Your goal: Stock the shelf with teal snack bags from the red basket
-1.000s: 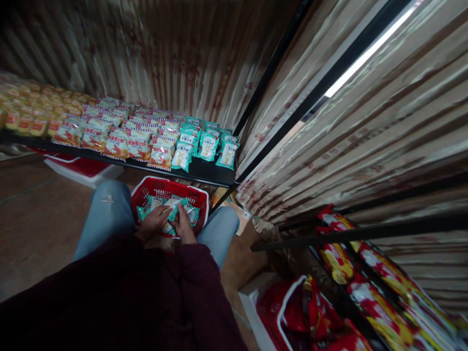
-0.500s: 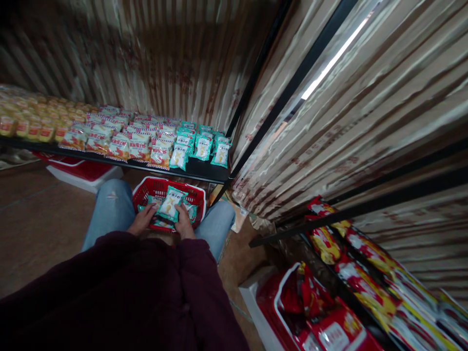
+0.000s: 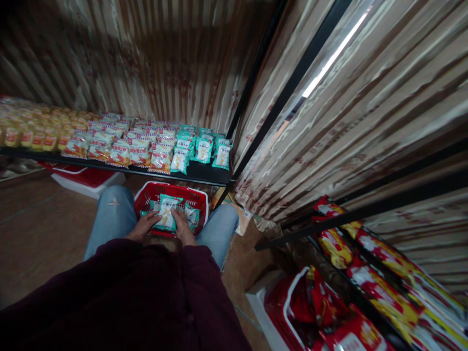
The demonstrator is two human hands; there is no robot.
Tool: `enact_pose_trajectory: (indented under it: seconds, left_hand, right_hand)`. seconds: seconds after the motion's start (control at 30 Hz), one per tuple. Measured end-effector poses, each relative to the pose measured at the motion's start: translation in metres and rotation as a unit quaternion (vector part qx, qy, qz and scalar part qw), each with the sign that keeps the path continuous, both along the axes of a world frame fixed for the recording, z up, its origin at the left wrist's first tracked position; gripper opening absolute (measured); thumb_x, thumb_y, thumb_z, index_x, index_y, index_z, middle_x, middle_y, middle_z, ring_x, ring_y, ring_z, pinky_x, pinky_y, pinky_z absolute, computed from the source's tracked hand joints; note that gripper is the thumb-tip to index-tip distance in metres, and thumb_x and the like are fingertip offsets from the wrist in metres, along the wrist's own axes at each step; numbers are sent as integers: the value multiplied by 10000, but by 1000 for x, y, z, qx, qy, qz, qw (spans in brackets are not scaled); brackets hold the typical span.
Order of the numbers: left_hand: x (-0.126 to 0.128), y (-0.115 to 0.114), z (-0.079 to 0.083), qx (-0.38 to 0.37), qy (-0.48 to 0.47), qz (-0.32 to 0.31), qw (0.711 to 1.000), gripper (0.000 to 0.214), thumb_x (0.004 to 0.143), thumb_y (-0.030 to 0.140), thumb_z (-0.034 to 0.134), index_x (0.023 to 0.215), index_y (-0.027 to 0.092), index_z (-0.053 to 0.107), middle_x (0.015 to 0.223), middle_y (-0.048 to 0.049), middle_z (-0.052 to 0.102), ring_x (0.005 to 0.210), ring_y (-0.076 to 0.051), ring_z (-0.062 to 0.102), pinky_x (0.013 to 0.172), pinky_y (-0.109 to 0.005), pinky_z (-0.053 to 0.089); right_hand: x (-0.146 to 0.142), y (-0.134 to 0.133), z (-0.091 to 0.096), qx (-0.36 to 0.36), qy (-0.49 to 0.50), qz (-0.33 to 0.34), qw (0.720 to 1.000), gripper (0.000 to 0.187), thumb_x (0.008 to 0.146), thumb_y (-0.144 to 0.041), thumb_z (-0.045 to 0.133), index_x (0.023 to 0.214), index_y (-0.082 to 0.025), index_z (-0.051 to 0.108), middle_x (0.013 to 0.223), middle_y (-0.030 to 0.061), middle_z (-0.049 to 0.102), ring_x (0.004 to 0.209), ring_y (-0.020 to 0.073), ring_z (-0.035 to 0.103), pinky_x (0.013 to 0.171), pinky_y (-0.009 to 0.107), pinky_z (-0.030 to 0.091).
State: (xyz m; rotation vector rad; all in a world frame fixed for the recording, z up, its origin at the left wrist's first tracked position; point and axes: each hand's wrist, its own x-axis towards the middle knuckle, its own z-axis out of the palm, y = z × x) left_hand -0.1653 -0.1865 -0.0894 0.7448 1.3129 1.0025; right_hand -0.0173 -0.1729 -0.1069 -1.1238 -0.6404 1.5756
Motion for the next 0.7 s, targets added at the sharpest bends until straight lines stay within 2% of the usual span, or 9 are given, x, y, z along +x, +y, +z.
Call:
enact_pose_trajectory:
  seconds: [0.13, 0.33, 0.47, 0.53, 0.63, 0.7]
  left_hand:
    - [2, 4, -5, -5, 15, -3, 1000, 358, 659, 252, 739, 984, 143, 636, 888, -85, 713, 862, -220, 668, 808, -338, 519]
    - [3, 6, -8, 3, 65, -16, 998, 338, 720, 266, 664, 1035, 150, 625, 858, -70, 691, 840, -207, 660, 733, -343, 545]
    - [4, 1, 3, 49, 122, -5, 991, 353, 725, 254, 623, 1069, 171, 626, 1026, -76, 646, 978, -203, 611, 888, -361, 491]
    - [7, 0, 10, 110, 176, -13, 978, 351, 722, 248, 603, 1066, 186, 636, 1146, -80, 598, 1079, -214, 557, 978, -374, 426]
    - [16, -1, 17, 223, 272, -67, 934, 342, 728, 253, 568, 1055, 186, 642, 1178, -87, 589, 1138, -233, 515, 1045, -410, 351]
    - [23, 0, 19, 244, 300, -96, 917, 351, 724, 260, 571, 1061, 186, 634, 1178, -88, 598, 1162, -241, 502, 1065, -423, 318]
  right_hand:
    - [-1, 3, -2, -43, 48, 6, 998, 360, 669, -370, 712, 978, -216, 609, 854, 26, 716, 851, 221, 681, 788, 394, 547]
    - [0, 6, -4, -62, 85, -24, 994, 339, 695, -356, 689, 983, -202, 599, 847, 27, 721, 823, 216, 685, 740, 363, 557]
    - [3, 7, -7, -72, 84, -58, 992, 343, 701, -375, 687, 979, -197, 594, 827, 26, 717, 796, 210, 682, 724, 353, 552]
    - [3, 8, -8, -75, 80, -70, 992, 372, 688, -380, 699, 994, -196, 593, 837, 24, 714, 792, 204, 678, 718, 344, 548]
    - [4, 7, -8, -78, 69, -84, 991, 403, 661, -374, 719, 1003, -200, 599, 872, 17, 710, 793, 191, 666, 705, 312, 536]
    - [4, 7, -8, -79, 58, -95, 991, 398, 648, -367, 724, 996, -212, 611, 898, 4, 707, 796, 171, 653, 684, 270, 523]
